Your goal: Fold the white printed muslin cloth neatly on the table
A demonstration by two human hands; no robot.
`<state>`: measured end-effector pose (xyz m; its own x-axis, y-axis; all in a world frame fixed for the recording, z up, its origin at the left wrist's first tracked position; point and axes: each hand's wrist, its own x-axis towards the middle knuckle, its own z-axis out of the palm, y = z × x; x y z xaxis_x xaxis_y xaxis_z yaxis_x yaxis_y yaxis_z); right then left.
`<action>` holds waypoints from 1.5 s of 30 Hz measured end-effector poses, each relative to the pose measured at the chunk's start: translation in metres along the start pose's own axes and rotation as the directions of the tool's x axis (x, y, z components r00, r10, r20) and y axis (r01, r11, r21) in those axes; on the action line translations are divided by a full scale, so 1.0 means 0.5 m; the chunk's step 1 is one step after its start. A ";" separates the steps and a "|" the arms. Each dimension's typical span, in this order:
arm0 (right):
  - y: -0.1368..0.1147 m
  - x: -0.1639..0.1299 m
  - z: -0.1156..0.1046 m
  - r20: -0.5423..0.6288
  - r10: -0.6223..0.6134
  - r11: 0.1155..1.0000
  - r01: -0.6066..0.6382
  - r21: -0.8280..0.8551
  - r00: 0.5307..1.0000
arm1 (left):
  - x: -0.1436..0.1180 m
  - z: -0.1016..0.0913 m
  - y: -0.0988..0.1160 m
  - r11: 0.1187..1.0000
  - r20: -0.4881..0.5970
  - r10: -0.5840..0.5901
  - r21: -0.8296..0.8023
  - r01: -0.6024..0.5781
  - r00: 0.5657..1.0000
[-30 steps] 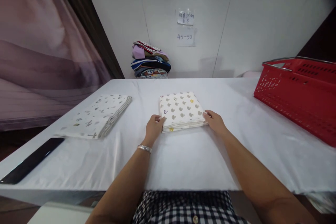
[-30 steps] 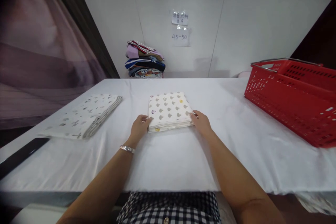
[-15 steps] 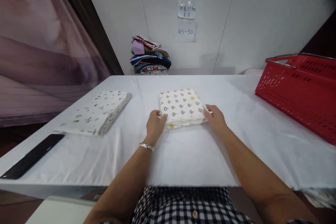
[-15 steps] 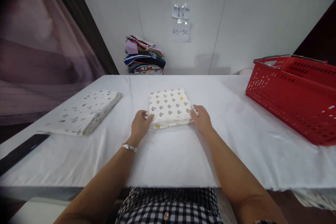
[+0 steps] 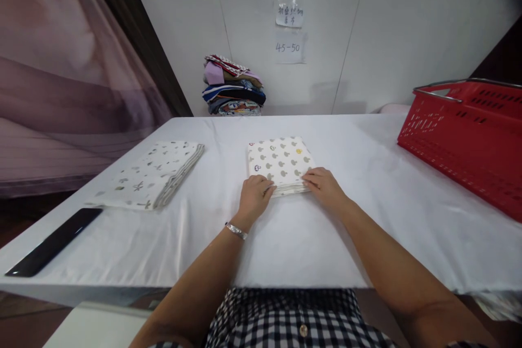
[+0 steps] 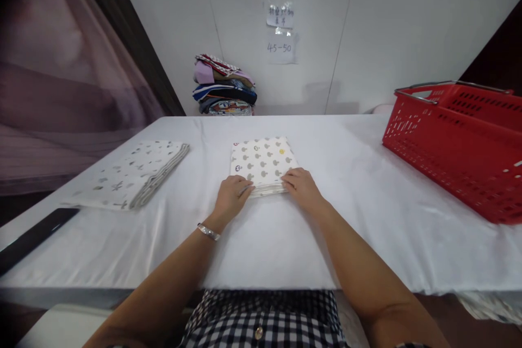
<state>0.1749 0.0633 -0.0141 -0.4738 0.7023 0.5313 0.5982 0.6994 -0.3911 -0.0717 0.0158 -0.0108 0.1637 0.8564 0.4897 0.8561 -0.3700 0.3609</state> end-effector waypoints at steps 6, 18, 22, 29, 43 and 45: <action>-0.005 0.002 0.005 0.027 0.017 0.999 -0.017 -0.027 0.999 | 0.002 0.001 0.006 1.000 0.033 -0.001 0.027 0.000 0.999; -0.004 0.001 0.010 -0.040 -0.002 1.000 0.003 0.030 0.999 | 0.003 0.000 0.014 1.000 0.033 -0.013 0.006 0.012 0.999; -0.006 0.003 0.005 -0.016 0.003 0.999 -0.002 0.037 1.000 | 0.003 0.001 0.013 1.000 0.002 0.023 0.004 -0.023 1.000; -0.011 0.002 0.001 -0.028 -0.012 0.998 0.013 0.054 1.000 | 0.001 0.001 0.011 0.999 0.021 0.034 -0.006 -0.034 0.999; -0.006 0.001 0.006 0.026 -0.028 0.999 0.027 0.019 0.999 | 0.000 0.008 0.010 0.998 0.035 0.060 0.024 -0.061 0.998; -0.009 0.003 0.007 0.025 -0.023 0.999 0.023 0.026 0.999 | 0.000 0.009 0.011 0.998 0.032 0.059 0.020 -0.060 0.998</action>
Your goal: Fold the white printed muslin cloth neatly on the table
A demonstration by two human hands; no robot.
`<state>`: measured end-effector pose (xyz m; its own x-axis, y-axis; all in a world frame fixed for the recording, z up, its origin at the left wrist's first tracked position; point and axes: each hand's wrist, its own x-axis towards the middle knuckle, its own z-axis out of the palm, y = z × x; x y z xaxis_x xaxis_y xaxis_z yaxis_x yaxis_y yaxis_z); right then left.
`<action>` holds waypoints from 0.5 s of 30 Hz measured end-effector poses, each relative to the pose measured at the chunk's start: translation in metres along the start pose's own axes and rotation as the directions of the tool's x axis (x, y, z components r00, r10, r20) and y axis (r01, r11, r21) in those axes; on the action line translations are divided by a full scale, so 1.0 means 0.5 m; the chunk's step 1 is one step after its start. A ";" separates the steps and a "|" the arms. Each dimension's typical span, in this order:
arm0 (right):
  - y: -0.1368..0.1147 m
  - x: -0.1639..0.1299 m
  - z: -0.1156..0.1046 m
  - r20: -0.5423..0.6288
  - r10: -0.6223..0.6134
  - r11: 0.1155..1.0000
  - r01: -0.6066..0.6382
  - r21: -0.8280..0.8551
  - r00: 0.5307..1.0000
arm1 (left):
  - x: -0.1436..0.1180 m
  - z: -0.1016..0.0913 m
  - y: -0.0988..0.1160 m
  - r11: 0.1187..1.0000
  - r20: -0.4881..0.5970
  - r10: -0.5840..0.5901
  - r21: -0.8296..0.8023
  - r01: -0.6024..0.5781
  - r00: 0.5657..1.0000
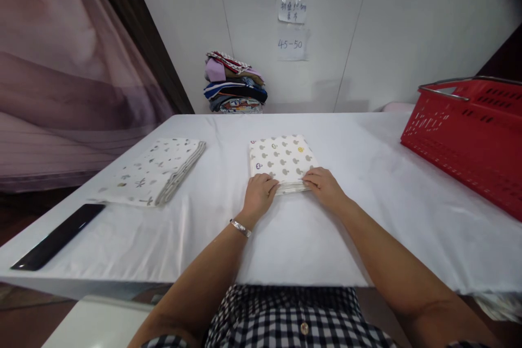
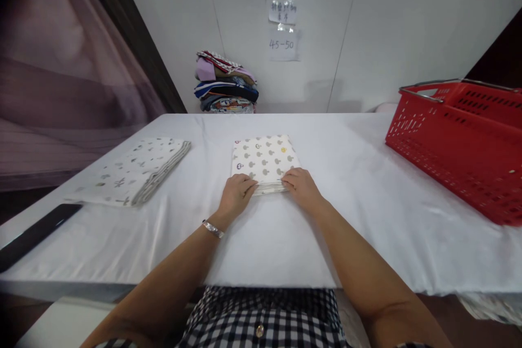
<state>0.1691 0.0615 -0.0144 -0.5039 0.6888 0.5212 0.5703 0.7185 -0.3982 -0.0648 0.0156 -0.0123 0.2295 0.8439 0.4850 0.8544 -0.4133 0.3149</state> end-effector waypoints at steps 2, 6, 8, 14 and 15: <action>-0.002 0.001 0.001 -0.008 -0.005 1.000 0.005 0.005 1.000 | 0.000 0.001 0.001 1.000 -0.008 0.003 -0.003 -0.003 1.000; -0.003 0.003 0.001 -0.041 -0.024 0.999 0.025 0.024 0.999 | -0.001 -0.001 0.002 1.000 -0.009 0.004 -0.017 -0.004 1.000; -0.002 0.003 0.001 -0.034 -0.030 0.999 0.031 0.028 0.999 | 0.000 -0.002 0.003 1.000 -0.005 -0.001 -0.029 0.001 1.000; -0.001 0.000 0.001 -0.003 -0.040 0.999 0.040 0.005 0.999 | 0.004 -0.001 0.009 1.000 0.008 -0.026 -0.008 0.026 1.000; -0.001 0.000 0.002 0.001 -0.036 0.999 0.036 -0.001 0.999 | 0.005 0.000 0.010 1.000 0.009 -0.028 0.004 0.028 1.000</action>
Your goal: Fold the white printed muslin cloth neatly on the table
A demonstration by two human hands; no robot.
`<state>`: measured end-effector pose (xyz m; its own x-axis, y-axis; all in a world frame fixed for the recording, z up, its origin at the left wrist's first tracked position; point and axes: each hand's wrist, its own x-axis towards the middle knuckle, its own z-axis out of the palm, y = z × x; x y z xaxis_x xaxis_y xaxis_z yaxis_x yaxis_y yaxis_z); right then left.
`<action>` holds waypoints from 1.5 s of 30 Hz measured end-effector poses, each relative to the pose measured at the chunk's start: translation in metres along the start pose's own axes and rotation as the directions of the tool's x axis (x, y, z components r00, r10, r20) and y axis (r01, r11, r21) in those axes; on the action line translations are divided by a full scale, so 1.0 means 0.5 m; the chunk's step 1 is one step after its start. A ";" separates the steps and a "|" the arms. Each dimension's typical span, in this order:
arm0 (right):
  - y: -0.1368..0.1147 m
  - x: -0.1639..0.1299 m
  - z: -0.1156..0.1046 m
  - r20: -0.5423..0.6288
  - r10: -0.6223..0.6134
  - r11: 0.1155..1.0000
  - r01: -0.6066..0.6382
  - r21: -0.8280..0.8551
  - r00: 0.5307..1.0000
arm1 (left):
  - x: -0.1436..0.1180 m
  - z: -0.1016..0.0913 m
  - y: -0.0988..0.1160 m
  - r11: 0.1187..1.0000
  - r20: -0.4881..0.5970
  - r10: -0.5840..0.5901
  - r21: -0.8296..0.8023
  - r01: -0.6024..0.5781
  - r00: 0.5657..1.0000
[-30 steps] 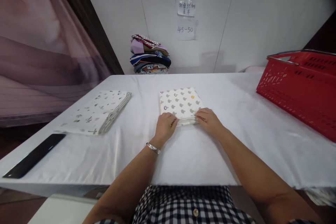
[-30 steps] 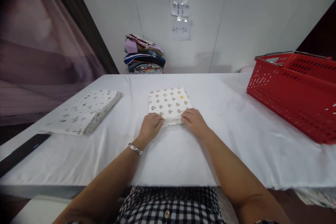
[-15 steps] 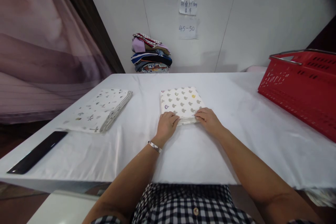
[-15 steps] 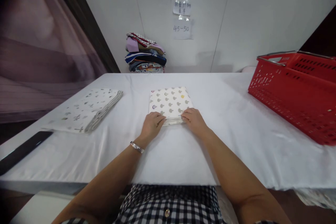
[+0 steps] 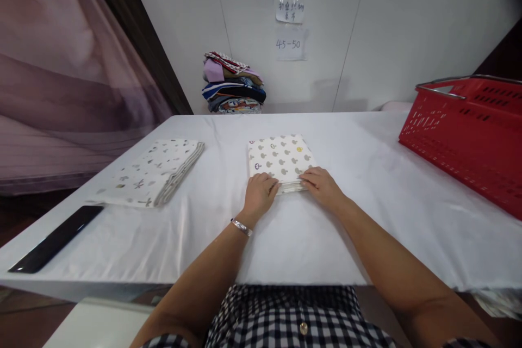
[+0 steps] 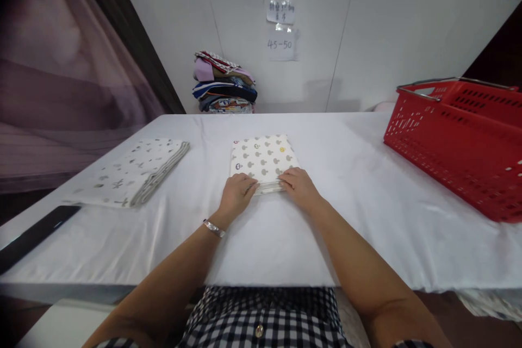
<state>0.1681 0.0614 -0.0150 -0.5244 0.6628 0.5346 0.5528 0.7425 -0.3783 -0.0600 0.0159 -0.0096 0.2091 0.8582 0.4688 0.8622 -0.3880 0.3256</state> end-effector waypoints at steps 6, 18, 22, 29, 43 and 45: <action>-0.001 0.000 0.012 -0.002 0.035 0.999 -0.035 -0.015 0.999 | 0.002 0.002 0.005 1.000 0.004 -0.018 -0.002 0.018 1.000; -0.007 0.001 0.023 -0.139 0.150 0.982 -0.131 0.132 0.979 | 0.004 0.000 0.015 0.999 -0.082 -0.012 -0.042 0.008 0.997; -0.003 0.000 0.019 -0.125 0.069 0.995 -0.059 0.077 0.990 | 0.002 -0.003 0.013 0.999 -0.046 0.030 0.011 -0.030 0.998; 0.003 -0.001 0.012 -0.059 -0.009 1.000 0.010 0.023 0.998 | -0.002 0.006 0.005 0.998 -0.028 0.069 0.011 -0.069 0.997; 0.005 0.000 0.013 -0.047 -0.039 0.999 0.039 -0.017 0.998 | -0.002 0.011 0.006 0.991 -0.024 0.114 0.069 -0.112 0.993; 0.002 0.000 0.013 -0.042 -0.043 0.999 0.042 -0.028 0.998 | -0.002 0.012 0.007 0.988 -0.003 0.129 0.080 -0.129 0.992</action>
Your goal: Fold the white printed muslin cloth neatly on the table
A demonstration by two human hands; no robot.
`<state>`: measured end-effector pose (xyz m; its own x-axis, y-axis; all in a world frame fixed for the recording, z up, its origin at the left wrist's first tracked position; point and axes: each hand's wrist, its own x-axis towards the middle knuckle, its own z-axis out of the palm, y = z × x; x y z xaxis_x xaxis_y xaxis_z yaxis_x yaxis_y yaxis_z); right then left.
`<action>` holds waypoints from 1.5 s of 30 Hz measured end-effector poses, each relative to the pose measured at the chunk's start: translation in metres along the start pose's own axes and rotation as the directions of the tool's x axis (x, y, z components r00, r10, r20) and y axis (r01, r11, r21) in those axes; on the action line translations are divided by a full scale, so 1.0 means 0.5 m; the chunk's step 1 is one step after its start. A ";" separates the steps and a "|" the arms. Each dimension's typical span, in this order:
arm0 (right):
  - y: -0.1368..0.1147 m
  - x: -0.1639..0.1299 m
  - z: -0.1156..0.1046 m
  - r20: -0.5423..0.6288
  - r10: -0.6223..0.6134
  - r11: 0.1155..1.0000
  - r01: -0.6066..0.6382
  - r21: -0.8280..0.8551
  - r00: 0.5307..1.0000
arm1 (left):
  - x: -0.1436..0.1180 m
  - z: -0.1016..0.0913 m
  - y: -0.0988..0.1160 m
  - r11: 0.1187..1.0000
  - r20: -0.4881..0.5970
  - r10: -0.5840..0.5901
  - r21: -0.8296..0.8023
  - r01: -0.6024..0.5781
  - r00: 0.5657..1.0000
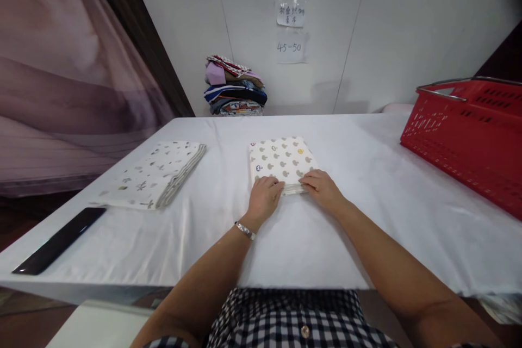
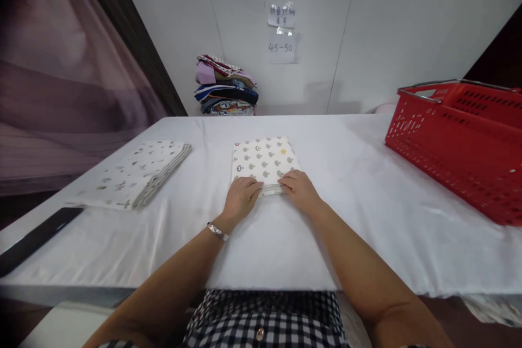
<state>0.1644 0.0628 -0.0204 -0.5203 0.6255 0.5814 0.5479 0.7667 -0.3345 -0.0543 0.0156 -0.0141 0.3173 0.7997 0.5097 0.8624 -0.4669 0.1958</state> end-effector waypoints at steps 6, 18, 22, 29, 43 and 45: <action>-0.005 0.002 0.003 0.042 -0.021 1.000 0.021 -0.002 0.999 | 0.000 -0.004 0.002 0.999 0.017 0.033 0.032 -0.033 0.999; -0.008 0.000 -0.005 0.011 0.049 0.996 -0.050 0.075 0.999 | -0.002 -0.008 0.004 1.000 0.016 0.024 0.000 -0.024 1.000; -0.003 -0.002 -0.006 0.005 0.131 0.979 -0.130 0.160 0.991 | -0.003 -0.011 0.005 0.999 0.010 0.009 -0.040 -0.008 1.000; 0.033 -0.013 0.010 -0.177 0.405 0.903 -0.363 0.229 0.897 | -0.008 -0.019 -0.018 0.952 -0.100 -0.184 -0.265 0.152 0.978; 0.083 -0.034 0.023 -0.032 0.688 0.688 -0.638 0.346 0.725 | -0.016 -0.018 -0.073 0.632 0.055 -0.706 -0.403 0.662 0.707; 0.091 -0.038 0.025 -0.016 0.678 0.676 -0.615 0.407 0.735 | -0.015 -0.020 -0.070 0.628 0.080 -0.704 -0.395 0.671 0.706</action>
<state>0.1909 0.0876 -0.0557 -0.0004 0.9773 0.2119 0.4235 0.1922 -0.8853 -0.0908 0.0222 -0.0163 -0.3515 0.9233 0.1549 0.5980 0.0942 0.7959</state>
